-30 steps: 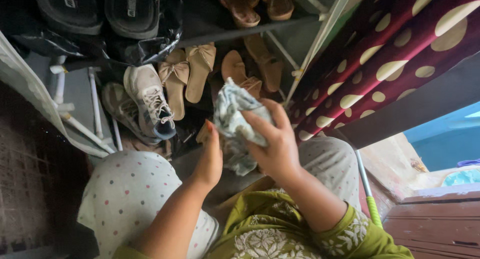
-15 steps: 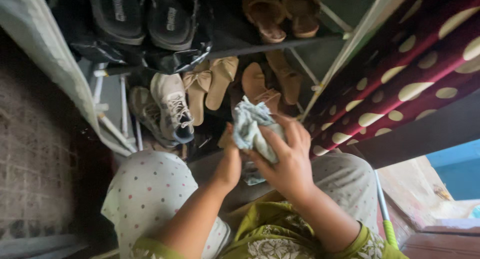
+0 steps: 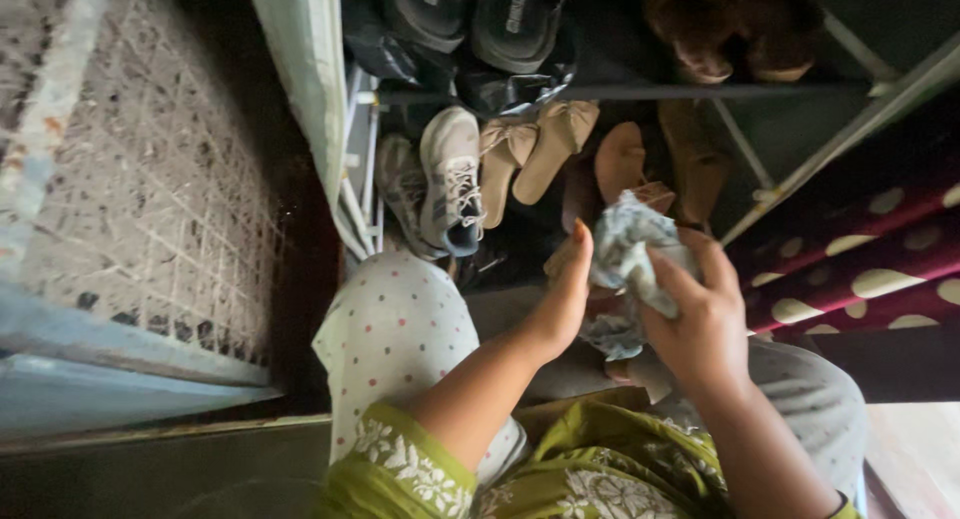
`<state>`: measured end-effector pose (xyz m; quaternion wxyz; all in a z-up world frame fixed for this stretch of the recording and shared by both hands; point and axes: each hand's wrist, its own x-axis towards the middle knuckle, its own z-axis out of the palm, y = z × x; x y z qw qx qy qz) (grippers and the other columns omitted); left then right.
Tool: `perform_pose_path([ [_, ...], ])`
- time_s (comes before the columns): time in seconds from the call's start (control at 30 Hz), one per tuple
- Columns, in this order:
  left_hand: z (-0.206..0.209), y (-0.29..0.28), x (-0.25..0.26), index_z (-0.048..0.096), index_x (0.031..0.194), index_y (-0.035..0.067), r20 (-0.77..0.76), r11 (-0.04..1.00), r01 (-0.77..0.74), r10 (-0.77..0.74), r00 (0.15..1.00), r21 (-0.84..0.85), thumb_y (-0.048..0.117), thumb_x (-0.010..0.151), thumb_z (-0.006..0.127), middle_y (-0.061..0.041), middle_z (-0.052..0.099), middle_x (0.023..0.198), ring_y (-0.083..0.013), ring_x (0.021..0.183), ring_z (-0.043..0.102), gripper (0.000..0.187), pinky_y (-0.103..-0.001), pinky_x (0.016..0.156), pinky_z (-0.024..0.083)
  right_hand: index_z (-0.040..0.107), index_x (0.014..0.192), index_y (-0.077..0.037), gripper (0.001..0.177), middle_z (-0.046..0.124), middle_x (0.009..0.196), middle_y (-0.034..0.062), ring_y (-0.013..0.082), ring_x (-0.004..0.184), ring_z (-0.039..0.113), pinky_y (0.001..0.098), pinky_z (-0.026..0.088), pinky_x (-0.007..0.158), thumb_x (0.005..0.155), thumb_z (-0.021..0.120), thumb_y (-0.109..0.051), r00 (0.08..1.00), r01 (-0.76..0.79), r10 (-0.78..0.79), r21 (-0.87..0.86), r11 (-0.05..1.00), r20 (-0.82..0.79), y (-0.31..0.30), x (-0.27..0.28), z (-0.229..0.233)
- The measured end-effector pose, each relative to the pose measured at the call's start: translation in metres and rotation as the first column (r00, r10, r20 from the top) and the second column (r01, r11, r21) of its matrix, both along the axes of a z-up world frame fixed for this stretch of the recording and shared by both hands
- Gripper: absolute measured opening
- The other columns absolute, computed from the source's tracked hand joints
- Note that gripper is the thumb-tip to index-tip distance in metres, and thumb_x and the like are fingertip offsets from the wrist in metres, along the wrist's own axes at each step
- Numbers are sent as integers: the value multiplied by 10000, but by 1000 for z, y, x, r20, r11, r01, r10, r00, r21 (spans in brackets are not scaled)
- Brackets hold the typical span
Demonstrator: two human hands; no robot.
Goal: The person wipes the exterior of a fabric shoe rack with a cloth, then removes several pairs of shoes and wipes each one individually. The shoes are returned to the rack after cleaning.
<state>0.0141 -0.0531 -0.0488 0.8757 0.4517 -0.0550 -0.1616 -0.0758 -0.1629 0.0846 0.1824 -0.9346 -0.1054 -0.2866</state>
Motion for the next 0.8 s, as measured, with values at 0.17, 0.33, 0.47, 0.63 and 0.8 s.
perform_pose_path([
  [0.17,36,24,-9,576,1149,34,135,977,117,-93,986,-178,663,1129,315,-93,520,1003,-197,918,448,682,-323,868,385,691,1255,-28,423,607,1320,233,434,1157,625,477,522,985,846,779,-86,993,122,-122,47,991,-2,-16,8,-7],
  [0.33,42,27,-7,528,1454,-22,232,954,263,-226,946,-144,780,1032,182,-112,563,1479,-186,1387,504,970,-333,1203,308,635,1354,-34,495,576,1264,239,443,1143,587,486,495,975,882,780,-65,990,127,-131,80,989,53,-9,3,1],
  [0.47,57,33,-18,398,1569,20,10,936,232,-238,971,-263,737,979,228,-93,520,1522,-227,1408,487,944,-434,1223,332,680,1368,-104,665,561,1270,247,439,1147,562,484,500,958,713,752,-17,999,22,-20,-55,998,49,14,-3,4],
  [0.63,84,53,-18,358,1587,-14,151,833,377,-345,926,-405,843,926,112,-117,432,1606,-237,1476,388,1109,-391,1250,223,737,1284,-128,627,580,1307,223,420,1171,557,480,503,990,676,742,26,999,54,-53,-91,994,10,0,2,0],
  [0.8,95,58,-14,351,1589,-67,237,834,351,-271,933,-426,868,941,147,-143,367,1659,-242,1542,316,1157,-382,1297,162,700,1319,-57,548,569,1370,240,431,1226,565,490,489,1041,777,732,24,978,179,-179,8,984,102,-24,11,-10],
])
